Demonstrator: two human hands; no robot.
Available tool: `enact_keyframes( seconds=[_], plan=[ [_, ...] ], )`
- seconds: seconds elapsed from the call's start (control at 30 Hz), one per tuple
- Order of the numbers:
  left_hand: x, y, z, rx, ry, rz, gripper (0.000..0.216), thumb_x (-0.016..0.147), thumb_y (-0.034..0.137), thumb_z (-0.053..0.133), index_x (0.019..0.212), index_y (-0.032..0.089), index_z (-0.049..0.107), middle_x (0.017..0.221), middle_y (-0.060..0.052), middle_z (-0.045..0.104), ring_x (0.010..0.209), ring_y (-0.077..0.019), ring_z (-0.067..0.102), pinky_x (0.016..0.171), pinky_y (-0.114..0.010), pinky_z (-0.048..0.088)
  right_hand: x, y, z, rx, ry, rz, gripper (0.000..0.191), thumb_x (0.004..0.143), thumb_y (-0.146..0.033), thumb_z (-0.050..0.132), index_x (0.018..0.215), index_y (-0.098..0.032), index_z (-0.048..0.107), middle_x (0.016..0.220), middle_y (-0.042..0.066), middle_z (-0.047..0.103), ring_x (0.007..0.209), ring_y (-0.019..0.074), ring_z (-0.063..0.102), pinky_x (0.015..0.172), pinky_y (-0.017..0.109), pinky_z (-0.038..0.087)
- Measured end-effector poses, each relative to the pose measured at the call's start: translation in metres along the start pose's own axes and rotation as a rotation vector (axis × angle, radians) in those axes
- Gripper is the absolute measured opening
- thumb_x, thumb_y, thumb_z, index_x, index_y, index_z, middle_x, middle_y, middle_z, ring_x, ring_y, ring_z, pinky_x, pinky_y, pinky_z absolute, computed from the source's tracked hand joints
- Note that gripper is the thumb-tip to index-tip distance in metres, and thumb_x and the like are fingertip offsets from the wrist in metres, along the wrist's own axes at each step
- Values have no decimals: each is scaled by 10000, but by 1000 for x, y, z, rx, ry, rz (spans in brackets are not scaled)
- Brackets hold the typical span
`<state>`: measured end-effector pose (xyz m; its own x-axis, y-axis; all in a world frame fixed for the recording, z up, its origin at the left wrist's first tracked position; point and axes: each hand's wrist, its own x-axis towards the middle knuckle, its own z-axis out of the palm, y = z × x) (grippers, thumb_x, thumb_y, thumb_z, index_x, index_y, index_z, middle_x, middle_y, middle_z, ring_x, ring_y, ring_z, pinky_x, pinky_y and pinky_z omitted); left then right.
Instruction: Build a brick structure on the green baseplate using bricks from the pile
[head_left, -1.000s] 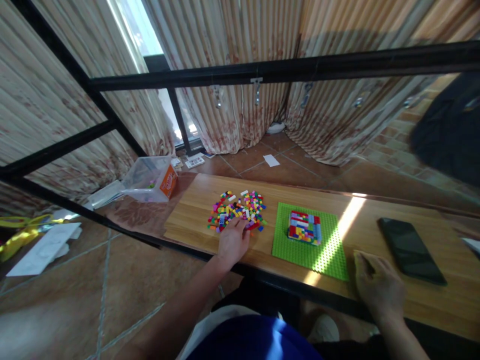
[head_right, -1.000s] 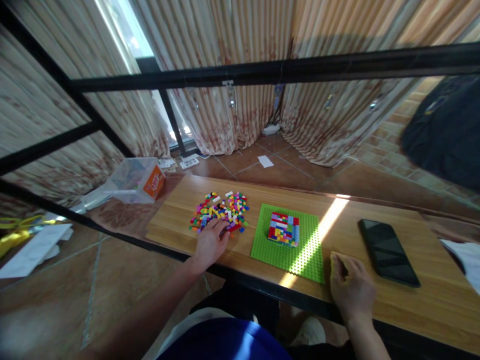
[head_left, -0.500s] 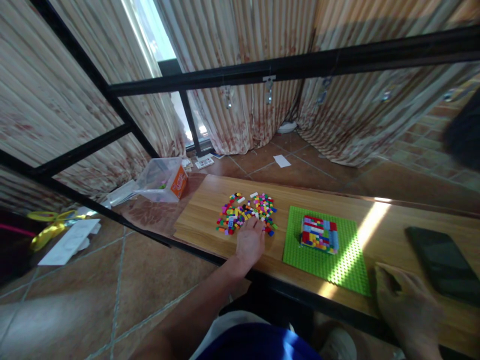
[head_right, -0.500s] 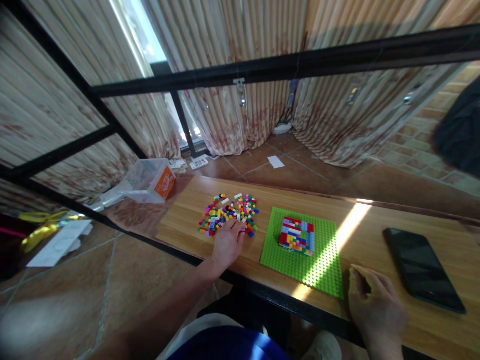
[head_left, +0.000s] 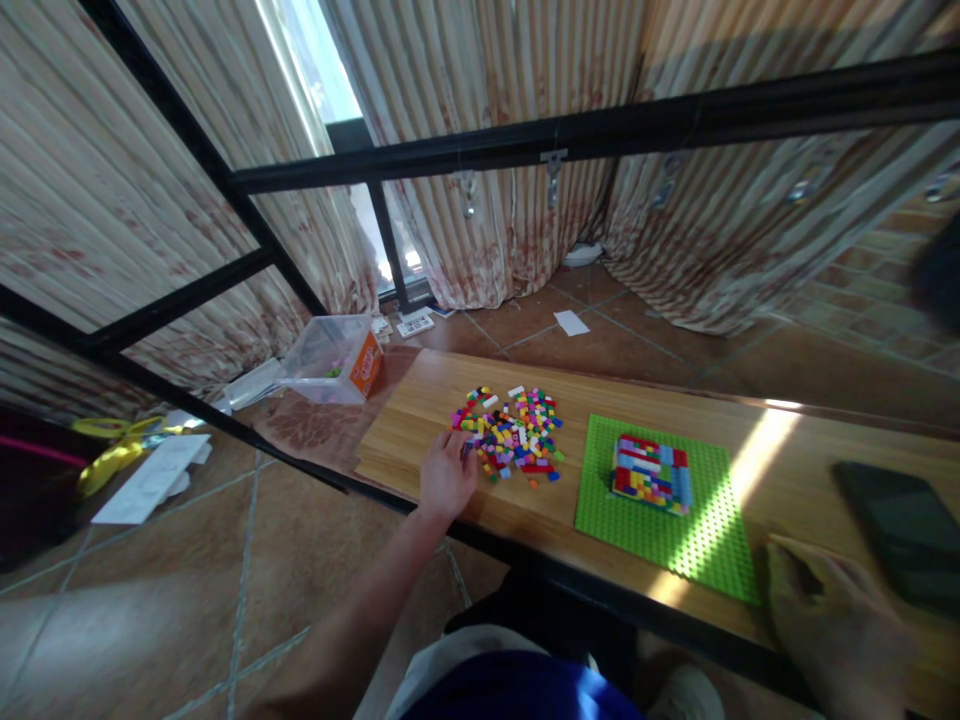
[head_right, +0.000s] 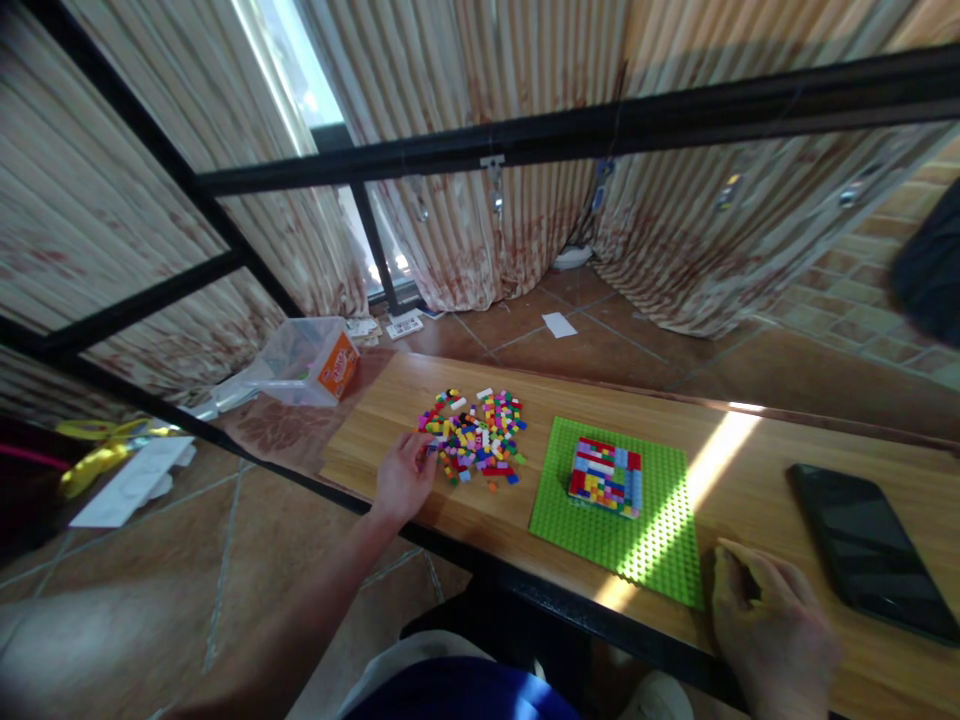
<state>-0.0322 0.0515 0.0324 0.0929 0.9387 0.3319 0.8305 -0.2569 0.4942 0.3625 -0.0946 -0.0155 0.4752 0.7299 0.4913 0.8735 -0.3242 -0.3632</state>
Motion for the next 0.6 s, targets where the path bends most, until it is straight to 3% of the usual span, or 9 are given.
enact_keyframes(
  seconds=[0.1,0.3,0.47,0.6],
  plan=[
    [2,-8,-5,106,-26,-44,172,874,216,597,1042,193,626,959,-77,661,933,-236,619,852,-359,496,0,0,1,1,-4,-6,377,854,-448,445,940,-201,716,967,134,696,801,306,637,641,422,460],
    [7,5,0,283,-81,-72,154,874,296,614,984,190,637,931,-89,688,910,-253,627,829,-360,484,1,1,3,28,21,-38,337,853,-405,474,922,-182,716,933,124,700,820,284,651,677,393,486],
    [16,10,0,337,-102,-81,105,854,226,598,943,197,644,868,-84,689,887,-262,646,800,-353,492,1,-1,3,34,11,-43,316,868,-377,476,930,-177,713,928,115,705,814,261,656,700,368,491],
    [17,12,-5,279,-91,-64,156,875,189,545,993,187,648,938,-93,694,905,-258,652,811,-350,499,1,-4,2,37,16,-29,310,875,-374,483,916,-173,715,933,114,708,810,253,656,687,353,484]
  ],
)
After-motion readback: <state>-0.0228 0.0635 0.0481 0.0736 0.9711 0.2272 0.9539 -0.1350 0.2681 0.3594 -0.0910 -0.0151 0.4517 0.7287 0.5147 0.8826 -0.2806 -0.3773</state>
